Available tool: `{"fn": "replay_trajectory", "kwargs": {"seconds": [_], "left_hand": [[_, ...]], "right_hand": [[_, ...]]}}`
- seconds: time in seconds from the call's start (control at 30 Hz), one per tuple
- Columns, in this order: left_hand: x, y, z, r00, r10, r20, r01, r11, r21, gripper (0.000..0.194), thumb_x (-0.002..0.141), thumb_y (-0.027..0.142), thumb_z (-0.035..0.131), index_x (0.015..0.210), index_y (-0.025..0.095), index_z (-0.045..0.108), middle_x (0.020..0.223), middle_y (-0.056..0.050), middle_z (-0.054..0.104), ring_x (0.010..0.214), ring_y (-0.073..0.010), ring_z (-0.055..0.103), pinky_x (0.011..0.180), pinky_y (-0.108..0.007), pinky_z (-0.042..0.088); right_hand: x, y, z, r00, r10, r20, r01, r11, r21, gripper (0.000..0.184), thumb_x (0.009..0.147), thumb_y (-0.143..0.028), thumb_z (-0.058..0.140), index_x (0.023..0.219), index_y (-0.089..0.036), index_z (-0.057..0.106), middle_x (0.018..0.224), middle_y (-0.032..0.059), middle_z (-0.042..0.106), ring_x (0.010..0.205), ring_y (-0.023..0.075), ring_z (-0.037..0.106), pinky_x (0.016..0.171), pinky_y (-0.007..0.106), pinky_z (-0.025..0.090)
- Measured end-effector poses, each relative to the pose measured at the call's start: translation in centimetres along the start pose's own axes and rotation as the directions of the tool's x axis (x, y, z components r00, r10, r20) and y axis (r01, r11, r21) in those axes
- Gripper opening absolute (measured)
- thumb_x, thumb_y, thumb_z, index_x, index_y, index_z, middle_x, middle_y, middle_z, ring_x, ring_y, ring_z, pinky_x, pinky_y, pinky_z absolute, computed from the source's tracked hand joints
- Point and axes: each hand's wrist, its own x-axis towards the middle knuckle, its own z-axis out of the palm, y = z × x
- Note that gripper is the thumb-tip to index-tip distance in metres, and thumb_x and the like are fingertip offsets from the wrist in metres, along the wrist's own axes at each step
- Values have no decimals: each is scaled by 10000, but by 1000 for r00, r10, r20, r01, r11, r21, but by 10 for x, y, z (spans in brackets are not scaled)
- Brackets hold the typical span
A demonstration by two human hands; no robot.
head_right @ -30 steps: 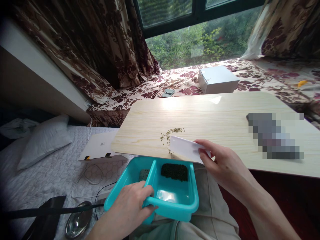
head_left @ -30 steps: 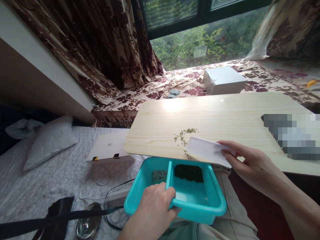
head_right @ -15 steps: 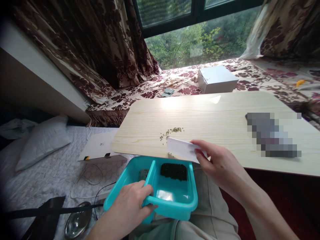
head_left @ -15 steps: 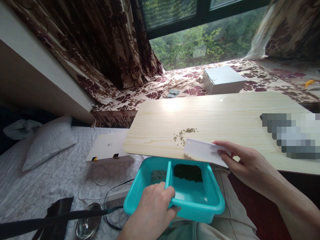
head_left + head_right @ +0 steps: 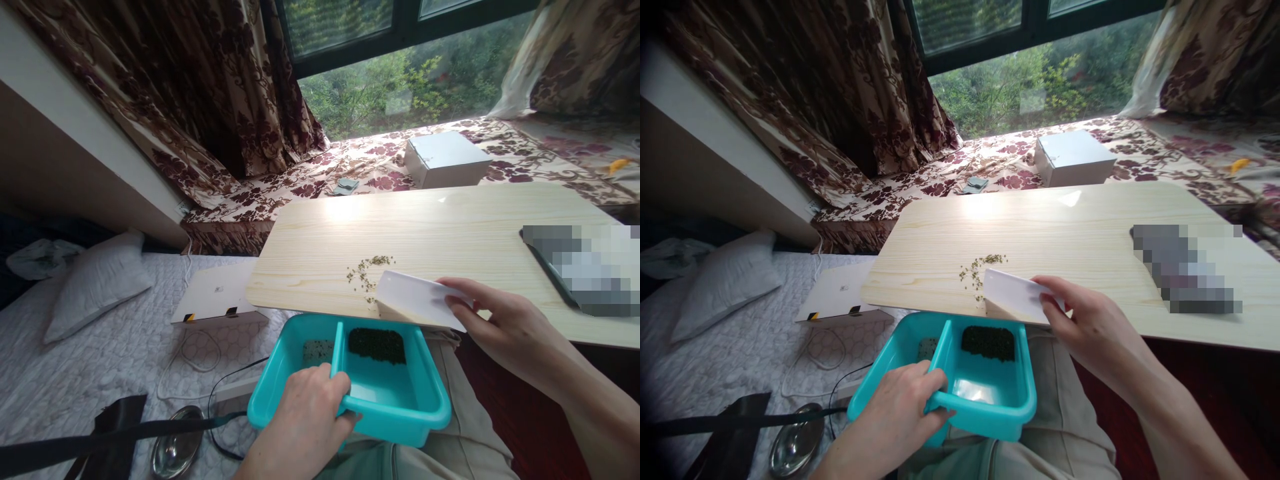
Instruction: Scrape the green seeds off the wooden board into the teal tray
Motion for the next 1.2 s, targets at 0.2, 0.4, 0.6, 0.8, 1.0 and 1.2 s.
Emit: {"fn": "replay_trajectory", "kwargs": {"seconds": [0.2, 0.4, 0.6, 0.8, 1.0, 1.2], "left_hand": [[0, -2, 3, 1000, -3, -12, 3, 1000, 3, 82, 938, 275, 730, 924, 229, 664, 1005, -25, 705, 1000, -252, 672, 803, -312, 462], [2, -3, 4, 1000, 2, -17, -2, 1000, 10, 95, 944, 286, 722, 907, 229, 656, 991, -26, 702, 980, -253, 673, 777, -311, 455], [1, -2, 1, 1000, -5, -4, 5, 1000, -2, 69, 945, 271, 721, 930, 229, 667, 1012, -23, 707, 999, -250, 674, 804, -316, 463], [1, -2, 0, 1000, -9, -7, 9, 1000, -2, 70, 943, 270, 720, 921, 230, 667, 1006, -25, 708, 995, -250, 676, 804, -313, 466], [1, -4, 2, 1000, -3, -29, 2, 1000, -7, 87, 943, 269, 720, 897, 229, 657, 984, -23, 705, 977, -247, 677, 787, -306, 464], [0, -4, 3, 1000, -8, -25, 7, 1000, -12, 73, 943, 266, 715, 906, 230, 664, 986, -20, 706, 970, -242, 677, 782, -308, 466]], "right_hand": [[2, -2, 2, 1000, 6, 13, -7, 1000, 14, 326, 831, -380, 559, 1011, -259, 802, 683, 16, 766, 428, 175, 570, 475, 318, 490], [4, 0, 5, 1000, 0, 9, 0, 1000, 4, 345, 836, -374, 552, 1030, -247, 807, 762, 37, 801, 538, 199, 662, 527, 311, 516], [3, -1, 5, 999, -4, 37, 3, 1000, 21, 339, 849, -381, 559, 1038, -250, 807, 748, 34, 795, 493, 185, 633, 499, 306, 503], [7, -4, 7, 999, -7, 42, 6, 1000, 7, 340, 844, -358, 554, 1041, -242, 806, 790, 50, 814, 527, 195, 657, 518, 307, 510], [7, -11, 8, 996, -31, 89, 29, 999, 30, 349, 863, -370, 533, 1041, -244, 805, 760, 43, 803, 480, 184, 617, 504, 307, 502], [2, -10, 4, 999, -28, 36, 28, 1000, 13, 342, 860, -395, 540, 1022, -251, 804, 740, 39, 794, 460, 185, 607, 493, 316, 503]]}}
